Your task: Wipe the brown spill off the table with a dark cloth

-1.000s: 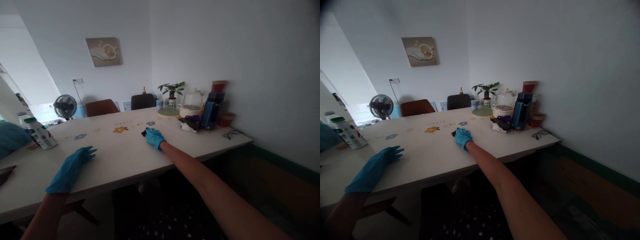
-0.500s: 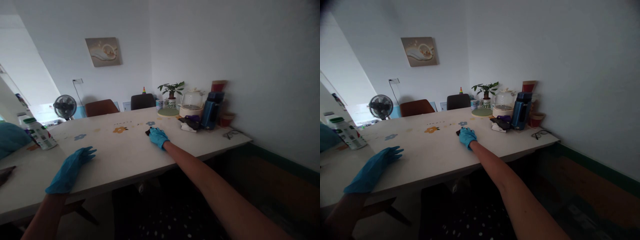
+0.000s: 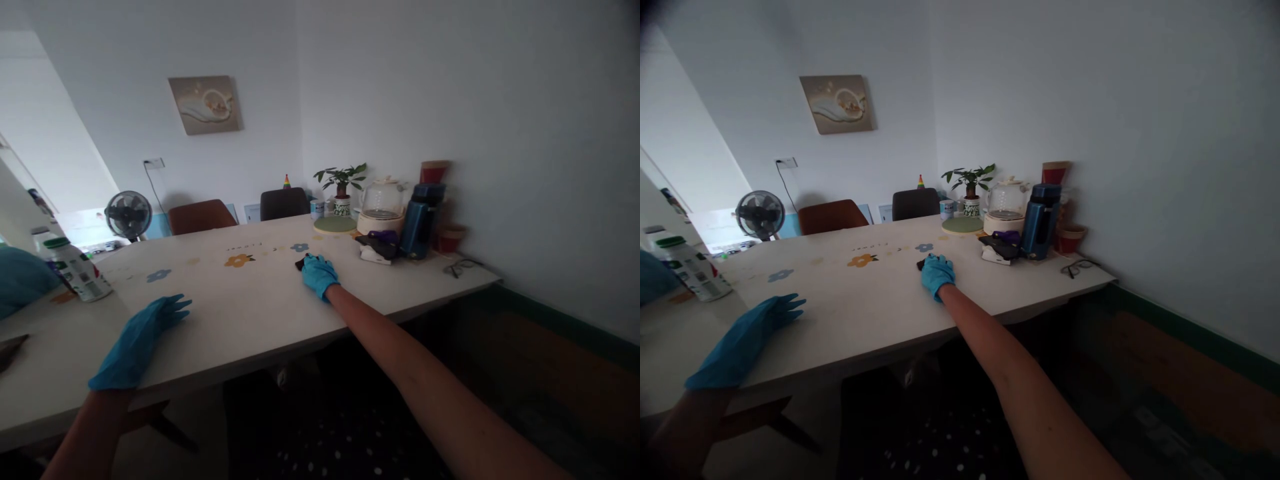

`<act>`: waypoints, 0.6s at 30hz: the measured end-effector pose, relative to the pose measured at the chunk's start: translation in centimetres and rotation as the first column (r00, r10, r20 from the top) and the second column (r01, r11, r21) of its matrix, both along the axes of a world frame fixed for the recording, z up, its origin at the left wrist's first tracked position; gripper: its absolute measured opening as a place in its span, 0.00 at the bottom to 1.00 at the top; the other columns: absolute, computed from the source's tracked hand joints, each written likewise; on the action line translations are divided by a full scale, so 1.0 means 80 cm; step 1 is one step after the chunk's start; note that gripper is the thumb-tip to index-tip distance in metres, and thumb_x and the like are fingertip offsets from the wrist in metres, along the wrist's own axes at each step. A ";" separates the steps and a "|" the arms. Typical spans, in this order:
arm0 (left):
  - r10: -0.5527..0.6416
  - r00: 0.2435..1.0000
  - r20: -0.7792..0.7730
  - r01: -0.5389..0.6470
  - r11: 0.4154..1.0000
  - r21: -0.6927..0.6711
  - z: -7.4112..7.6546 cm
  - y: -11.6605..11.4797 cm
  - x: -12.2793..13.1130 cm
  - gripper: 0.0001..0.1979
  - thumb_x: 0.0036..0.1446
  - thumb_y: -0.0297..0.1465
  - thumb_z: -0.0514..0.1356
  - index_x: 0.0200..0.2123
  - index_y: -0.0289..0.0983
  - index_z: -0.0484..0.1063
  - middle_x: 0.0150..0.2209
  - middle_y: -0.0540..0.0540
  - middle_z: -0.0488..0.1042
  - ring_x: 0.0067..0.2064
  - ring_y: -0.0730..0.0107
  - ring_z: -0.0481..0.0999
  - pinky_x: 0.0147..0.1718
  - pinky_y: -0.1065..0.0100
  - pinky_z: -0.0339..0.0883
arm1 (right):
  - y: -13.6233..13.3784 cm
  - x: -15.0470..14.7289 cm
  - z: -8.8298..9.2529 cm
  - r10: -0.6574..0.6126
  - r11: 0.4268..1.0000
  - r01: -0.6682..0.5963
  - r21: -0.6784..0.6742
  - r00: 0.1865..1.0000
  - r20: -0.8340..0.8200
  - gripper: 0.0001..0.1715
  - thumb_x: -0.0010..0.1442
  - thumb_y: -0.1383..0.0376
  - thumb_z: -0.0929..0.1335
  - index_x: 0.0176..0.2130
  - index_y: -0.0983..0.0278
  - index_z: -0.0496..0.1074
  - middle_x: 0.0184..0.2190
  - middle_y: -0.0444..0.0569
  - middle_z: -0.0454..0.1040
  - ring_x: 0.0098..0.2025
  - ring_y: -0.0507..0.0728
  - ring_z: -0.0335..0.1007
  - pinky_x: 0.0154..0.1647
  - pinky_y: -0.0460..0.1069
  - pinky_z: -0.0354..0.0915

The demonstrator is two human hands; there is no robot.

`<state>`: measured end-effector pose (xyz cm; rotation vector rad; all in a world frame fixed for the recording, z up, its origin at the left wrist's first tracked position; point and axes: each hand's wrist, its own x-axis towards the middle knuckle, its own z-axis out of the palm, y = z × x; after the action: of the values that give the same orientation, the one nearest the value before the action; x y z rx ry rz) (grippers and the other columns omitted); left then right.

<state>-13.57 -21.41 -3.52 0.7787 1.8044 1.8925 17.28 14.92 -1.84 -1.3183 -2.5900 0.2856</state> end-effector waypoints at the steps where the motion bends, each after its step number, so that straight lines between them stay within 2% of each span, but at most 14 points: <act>1: 0.000 1.000 0.000 0.000 1.000 -0.004 0.000 0.000 0.000 0.59 0.50 0.70 0.82 0.71 0.35 0.81 0.82 0.22 0.81 0.84 0.18 0.80 0.91 0.26 0.65 | 0.001 0.000 -0.001 -0.007 1.000 0.007 0.000 1.000 -0.005 0.41 0.87 0.70 0.61 0.88 0.64 0.76 0.90 0.67 0.73 0.92 0.76 0.66 0.90 0.67 0.63; 5: -0.003 1.000 0.008 0.003 1.000 -0.005 -0.002 -0.003 -0.002 0.58 0.53 0.70 0.82 0.72 0.36 0.81 0.82 0.24 0.82 0.84 0.19 0.80 0.91 0.27 0.64 | 0.004 0.001 -0.003 -0.023 1.000 0.023 -0.006 0.999 -0.024 0.42 0.84 0.70 0.65 0.88 0.65 0.76 0.88 0.70 0.75 0.91 0.79 0.66 0.89 0.70 0.64; 9: -0.005 1.000 0.008 0.005 1.000 0.000 -0.002 -0.004 0.001 0.57 0.52 0.70 0.81 0.71 0.36 0.82 0.82 0.24 0.82 0.83 0.19 0.81 0.90 0.27 0.66 | 0.005 0.001 -0.004 -0.053 0.999 0.053 -0.014 0.998 -0.033 0.42 0.82 0.70 0.64 0.87 0.71 0.76 0.87 0.75 0.75 0.89 0.81 0.67 0.87 0.70 0.65; 11: 0.004 1.000 0.011 -0.004 1.000 0.002 -0.001 -0.003 0.002 0.57 0.50 0.70 0.82 0.70 0.35 0.82 0.80 0.24 0.83 0.83 0.18 0.81 0.89 0.27 0.69 | 0.004 0.001 -0.003 -0.062 0.998 0.061 -0.014 0.998 -0.034 0.42 0.82 0.71 0.64 0.87 0.71 0.76 0.87 0.75 0.75 0.88 0.81 0.68 0.87 0.70 0.65; 18: 0.006 1.000 0.027 -0.006 1.000 0.017 -0.001 -0.001 -0.003 0.57 0.49 0.67 0.84 0.70 0.35 0.80 0.84 0.22 0.79 0.86 0.17 0.76 0.91 0.26 0.64 | 0.001 0.002 -0.001 -0.068 0.998 0.067 -0.016 0.997 -0.027 0.40 0.83 0.70 0.63 0.86 0.72 0.76 0.87 0.75 0.75 0.89 0.80 0.66 0.86 0.69 0.65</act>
<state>-13.80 -21.46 -3.62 0.7508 1.7787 1.9148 17.45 15.00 -1.92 -1.3937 -2.5197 0.3108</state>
